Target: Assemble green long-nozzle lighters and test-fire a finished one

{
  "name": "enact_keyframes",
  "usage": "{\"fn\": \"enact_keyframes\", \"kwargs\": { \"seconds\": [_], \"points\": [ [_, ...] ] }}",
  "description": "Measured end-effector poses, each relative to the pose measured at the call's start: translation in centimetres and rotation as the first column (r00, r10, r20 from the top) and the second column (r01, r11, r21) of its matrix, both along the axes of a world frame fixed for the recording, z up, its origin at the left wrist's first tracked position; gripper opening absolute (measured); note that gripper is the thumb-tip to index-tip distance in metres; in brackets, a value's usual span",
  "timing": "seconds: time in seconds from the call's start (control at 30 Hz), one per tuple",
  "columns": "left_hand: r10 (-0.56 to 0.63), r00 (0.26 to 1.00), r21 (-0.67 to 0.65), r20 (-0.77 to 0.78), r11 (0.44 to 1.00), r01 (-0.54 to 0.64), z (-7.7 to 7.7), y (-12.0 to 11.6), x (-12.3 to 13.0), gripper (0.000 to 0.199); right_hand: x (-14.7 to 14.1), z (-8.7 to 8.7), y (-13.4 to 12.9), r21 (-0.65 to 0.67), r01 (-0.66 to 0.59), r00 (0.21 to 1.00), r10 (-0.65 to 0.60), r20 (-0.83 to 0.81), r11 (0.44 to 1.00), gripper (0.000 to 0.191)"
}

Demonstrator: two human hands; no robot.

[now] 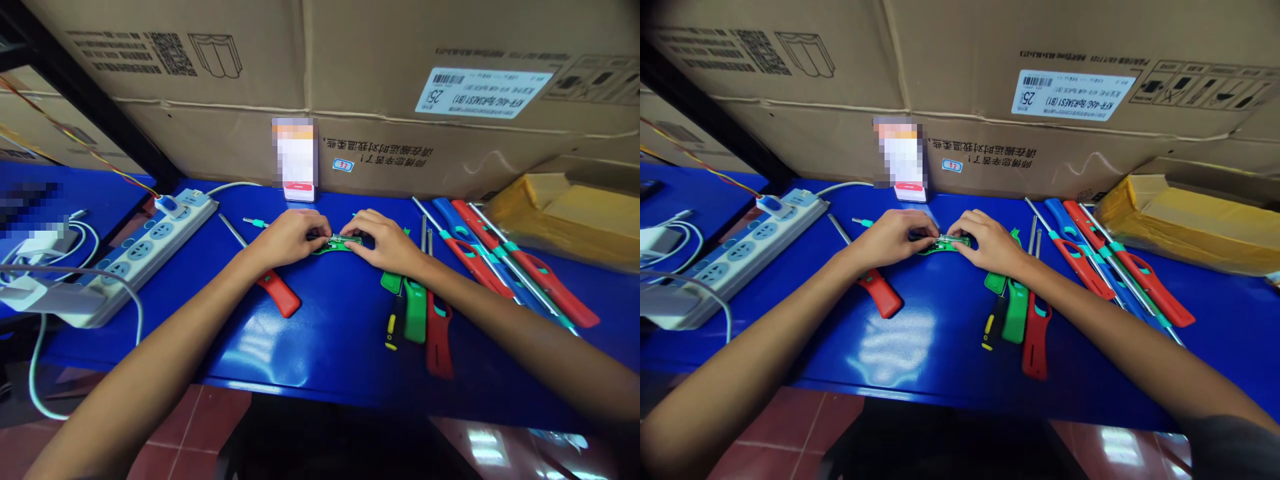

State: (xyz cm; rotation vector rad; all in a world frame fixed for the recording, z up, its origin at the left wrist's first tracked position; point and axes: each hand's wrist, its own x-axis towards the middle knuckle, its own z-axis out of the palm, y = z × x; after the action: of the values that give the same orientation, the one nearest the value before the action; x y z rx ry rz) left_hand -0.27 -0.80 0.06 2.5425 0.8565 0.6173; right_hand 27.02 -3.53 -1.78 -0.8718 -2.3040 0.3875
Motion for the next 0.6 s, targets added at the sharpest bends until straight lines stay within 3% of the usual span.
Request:
{"fn": "enact_keyframes", "kwargs": {
  "seconds": [0.6],
  "points": [
    [-0.014, 1.000, -0.021, 0.006, 1.000, 0.014, 0.46, -0.03, -0.15, 0.010, 0.07, 0.14, -0.02, 0.004, -0.001, 1.000, 0.001, -0.017, 1.000, 0.009]
  ]
}}
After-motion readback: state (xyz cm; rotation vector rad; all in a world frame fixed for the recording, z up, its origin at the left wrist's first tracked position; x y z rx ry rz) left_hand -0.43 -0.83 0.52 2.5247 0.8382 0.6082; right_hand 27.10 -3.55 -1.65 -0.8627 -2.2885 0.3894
